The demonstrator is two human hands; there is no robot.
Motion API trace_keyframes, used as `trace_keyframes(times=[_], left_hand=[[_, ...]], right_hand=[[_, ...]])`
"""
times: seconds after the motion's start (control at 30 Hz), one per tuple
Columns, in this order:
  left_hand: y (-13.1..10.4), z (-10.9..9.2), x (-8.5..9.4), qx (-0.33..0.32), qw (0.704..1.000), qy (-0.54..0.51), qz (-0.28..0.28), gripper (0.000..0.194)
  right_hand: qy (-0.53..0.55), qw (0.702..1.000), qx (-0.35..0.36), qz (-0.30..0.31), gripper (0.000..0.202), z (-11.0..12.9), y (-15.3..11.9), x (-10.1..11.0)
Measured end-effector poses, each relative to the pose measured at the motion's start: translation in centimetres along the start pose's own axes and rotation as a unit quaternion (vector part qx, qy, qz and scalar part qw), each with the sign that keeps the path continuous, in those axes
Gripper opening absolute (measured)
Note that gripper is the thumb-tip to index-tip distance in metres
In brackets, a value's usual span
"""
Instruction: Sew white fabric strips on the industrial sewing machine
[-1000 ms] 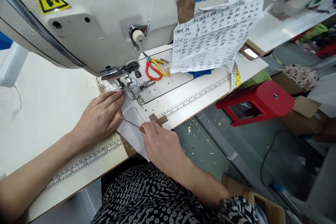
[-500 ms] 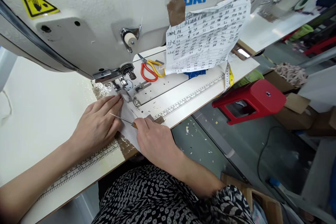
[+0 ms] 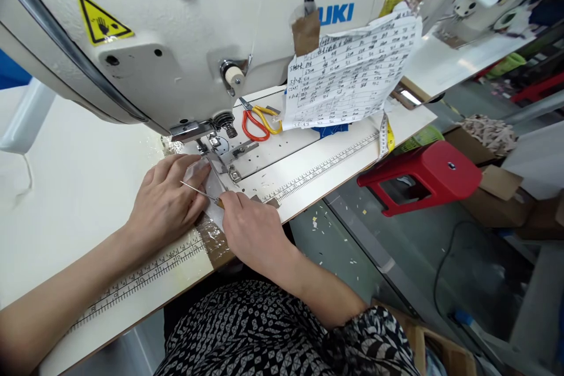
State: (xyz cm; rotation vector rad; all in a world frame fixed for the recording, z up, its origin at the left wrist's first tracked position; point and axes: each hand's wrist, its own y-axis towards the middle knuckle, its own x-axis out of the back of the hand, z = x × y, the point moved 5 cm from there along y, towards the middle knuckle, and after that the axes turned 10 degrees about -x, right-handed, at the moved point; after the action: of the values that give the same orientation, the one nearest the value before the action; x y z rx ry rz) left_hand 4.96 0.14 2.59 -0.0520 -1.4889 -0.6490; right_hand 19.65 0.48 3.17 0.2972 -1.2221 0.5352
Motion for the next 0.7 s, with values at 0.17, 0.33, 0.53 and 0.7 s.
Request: trace_keyframes(times=[0.17, 0.33, 0.53, 0.7], left_hand=[[0.1, 0.8, -0.1, -0.012, 1.0, 0.022, 0.015, 0.041], [0.1, 0.9, 0.6, -0.048, 0.997, 0.053, 0.003, 0.038], [0.2, -1.4, 1.0, -0.057, 0.998, 0.007, 0.003, 0.039], [0.3, -1.5, 0.6, -0.044, 0.999, 0.008, 0.024, 0.041]], right_hand=[[0.047, 0.999, -0.016, 0.004, 0.025, 0.3, 0.6, -0.1], [0.11, 0.994, -0.019, -0.014, 0.025, -0.2, -0.6, -0.2], [0.102, 0.994, -0.023, 0.0, 0.026, -0.5, -1.8, -0.4], [0.117, 0.993, -0.022, -0.013, 0.023, -1.1, -2.5, 0.0]])
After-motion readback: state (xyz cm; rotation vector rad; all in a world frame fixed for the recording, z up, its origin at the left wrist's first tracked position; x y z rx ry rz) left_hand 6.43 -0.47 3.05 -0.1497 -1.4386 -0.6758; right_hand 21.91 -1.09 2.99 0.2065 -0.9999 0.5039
